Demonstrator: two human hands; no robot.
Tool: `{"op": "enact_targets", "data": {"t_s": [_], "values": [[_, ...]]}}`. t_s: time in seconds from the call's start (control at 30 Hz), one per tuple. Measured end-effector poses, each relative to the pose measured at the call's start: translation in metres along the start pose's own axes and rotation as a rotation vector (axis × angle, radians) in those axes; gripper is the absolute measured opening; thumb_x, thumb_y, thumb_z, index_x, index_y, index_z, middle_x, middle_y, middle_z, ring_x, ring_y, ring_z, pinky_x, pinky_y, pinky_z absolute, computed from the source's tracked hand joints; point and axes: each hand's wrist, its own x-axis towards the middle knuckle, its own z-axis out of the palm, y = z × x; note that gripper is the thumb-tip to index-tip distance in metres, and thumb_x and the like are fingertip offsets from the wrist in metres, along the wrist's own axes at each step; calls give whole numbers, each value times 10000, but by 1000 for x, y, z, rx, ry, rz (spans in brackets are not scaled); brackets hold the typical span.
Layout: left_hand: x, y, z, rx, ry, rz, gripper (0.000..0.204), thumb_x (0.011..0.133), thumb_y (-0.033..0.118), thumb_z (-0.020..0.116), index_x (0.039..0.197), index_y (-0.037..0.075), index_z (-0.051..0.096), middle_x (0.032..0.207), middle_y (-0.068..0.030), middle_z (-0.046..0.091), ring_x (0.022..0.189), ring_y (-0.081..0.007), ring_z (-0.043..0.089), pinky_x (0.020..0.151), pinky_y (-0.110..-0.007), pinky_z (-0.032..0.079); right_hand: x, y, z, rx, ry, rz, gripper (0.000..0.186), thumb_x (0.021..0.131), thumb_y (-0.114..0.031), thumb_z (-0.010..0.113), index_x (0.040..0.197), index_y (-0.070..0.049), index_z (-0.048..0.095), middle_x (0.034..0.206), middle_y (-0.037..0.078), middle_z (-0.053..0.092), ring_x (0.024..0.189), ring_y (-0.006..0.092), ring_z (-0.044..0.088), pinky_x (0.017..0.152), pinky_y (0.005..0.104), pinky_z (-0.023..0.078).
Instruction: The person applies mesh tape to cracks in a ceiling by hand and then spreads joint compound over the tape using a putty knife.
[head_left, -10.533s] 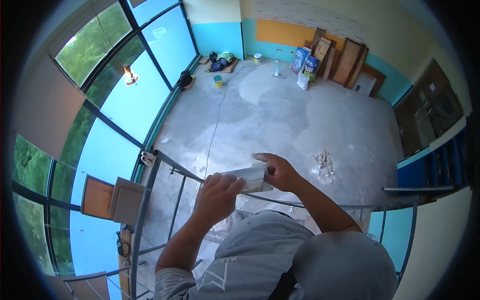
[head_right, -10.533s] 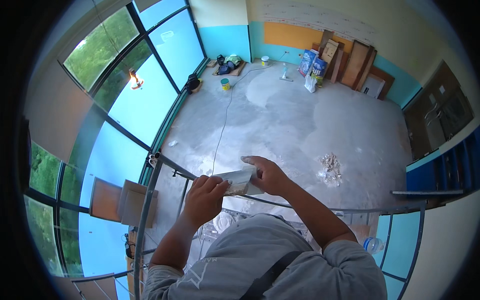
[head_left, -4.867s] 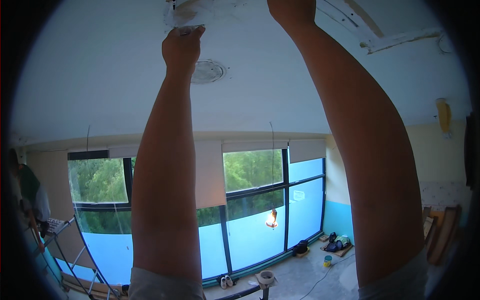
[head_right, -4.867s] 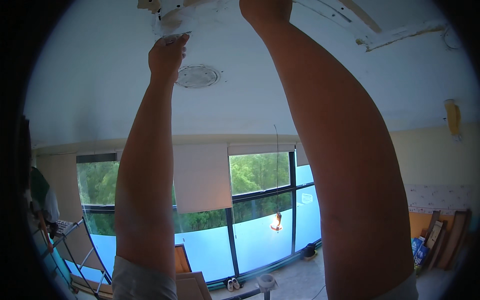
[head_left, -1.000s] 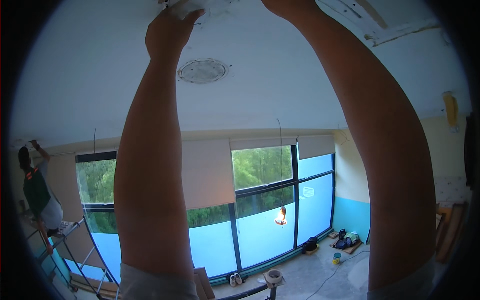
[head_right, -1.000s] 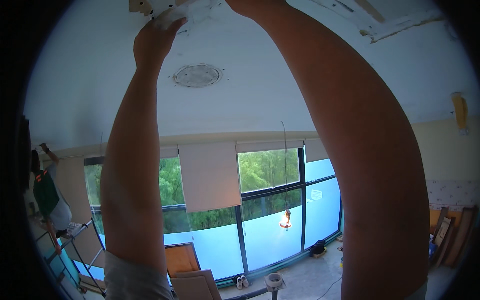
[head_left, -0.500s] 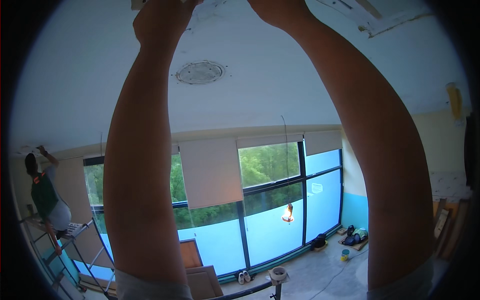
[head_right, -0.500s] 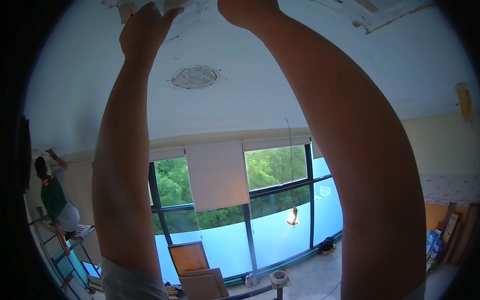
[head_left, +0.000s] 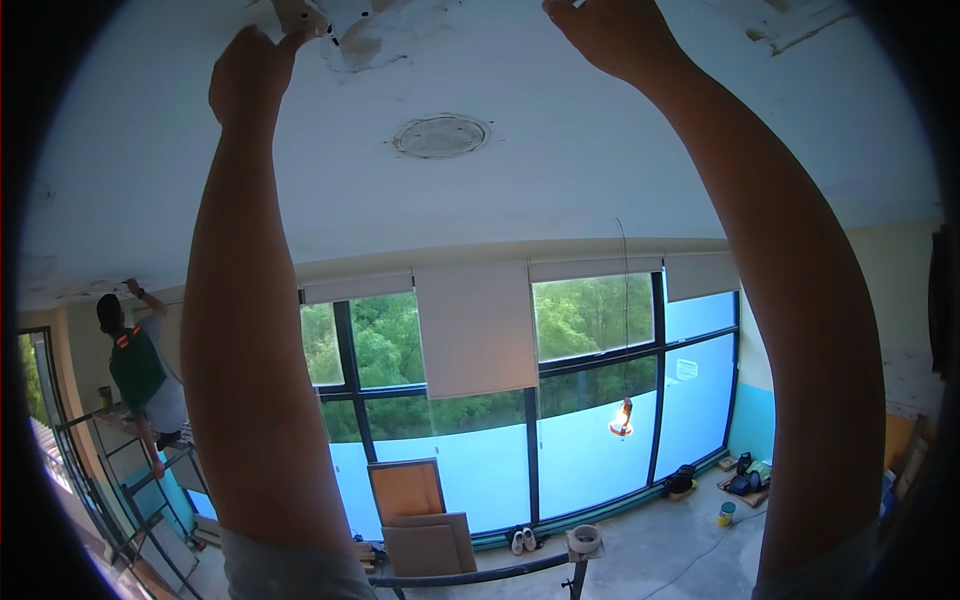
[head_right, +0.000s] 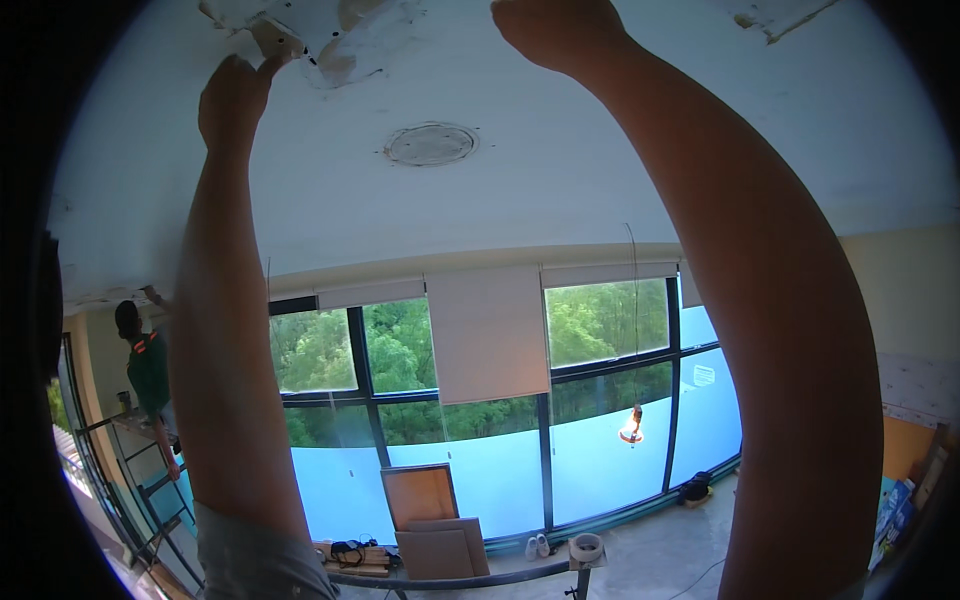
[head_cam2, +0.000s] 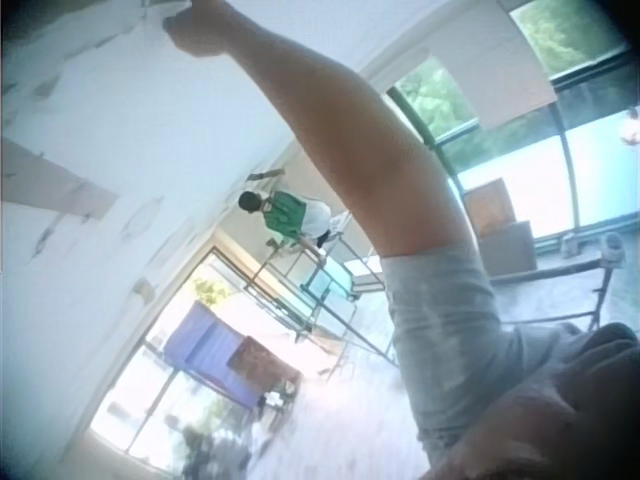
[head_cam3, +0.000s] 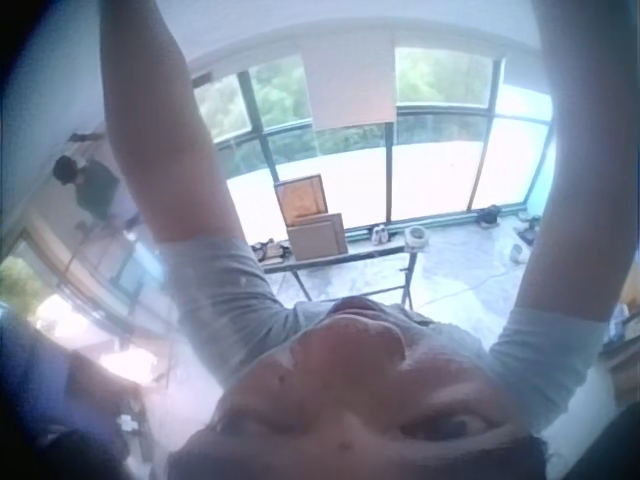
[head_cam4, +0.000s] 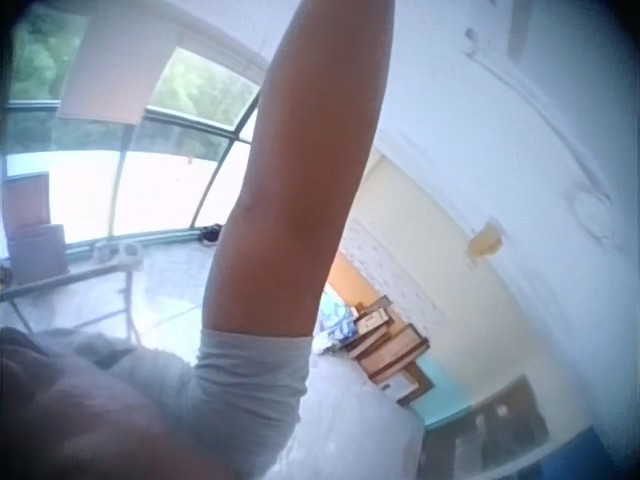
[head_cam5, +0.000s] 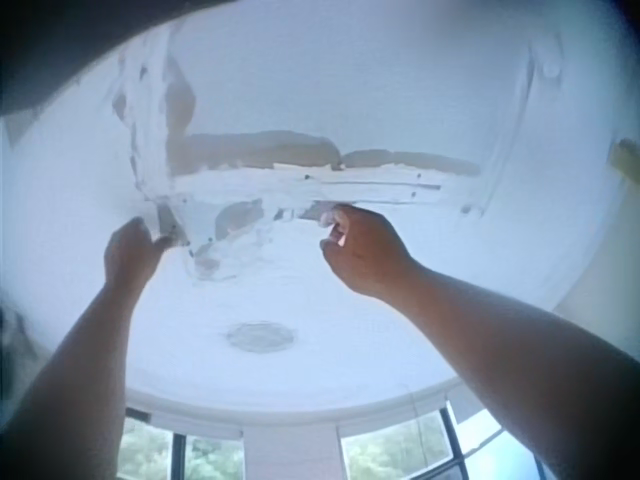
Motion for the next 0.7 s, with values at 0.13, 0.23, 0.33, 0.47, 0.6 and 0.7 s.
{"op": "enact_targets", "data": {"t_s": [0.13,0.23,0.33,0.47,0.6,0.7], "values": [[7,-21,19,29,-43,70,722,763,729,582,956,35,636,878,-132,689,865,-336,660,771,-422,521,-7,4,2,-8,1,57,291,824,-157,643,1073,-8,616,944,179,661,900,319,639,812,395,505],[9,-20,21,16,-27,172,645,765,703,620,936,80,640,828,-78,689,771,-256,671,653,-399,537,-12,5,5,32,7,-15,273,824,-154,643,1053,-7,626,932,176,664,888,318,641,803,393,508],[6,-10,16,70,-10,196,664,751,722,617,940,86,642,831,-60,690,777,-239,673,641,-402,538,-17,0,3,3,3,-27,266,823,-153,644,1047,-9,634,925,174,667,878,317,643,804,391,509],[4,-1,7,139,-25,144,736,701,779,606,951,87,646,843,-67,691,805,-250,676,657,-395,534,-13,-6,4,-22,-30,45,276,829,-155,642,1063,-8,632,952,175,670,895,315,645,817,390,509],[-2,6,0,170,-43,90,755,681,784,617,983,95,675,820,-46,694,782,-219,684,625,-369,535,-14,-12,8,9,-58,65,280,841,-157,635,1074,-2,627,978,174,672,916,317,645,830,392,508],[-2,1,3,92,-70,72,777,672,801,604,998,100,677,843,-56,695,795,-226,684,641,-375,538,-17,-13,10,16,-63,62,279,843,-163,633,1074,-7,627,978,171,672,918,320,644,830,393,508]]}}
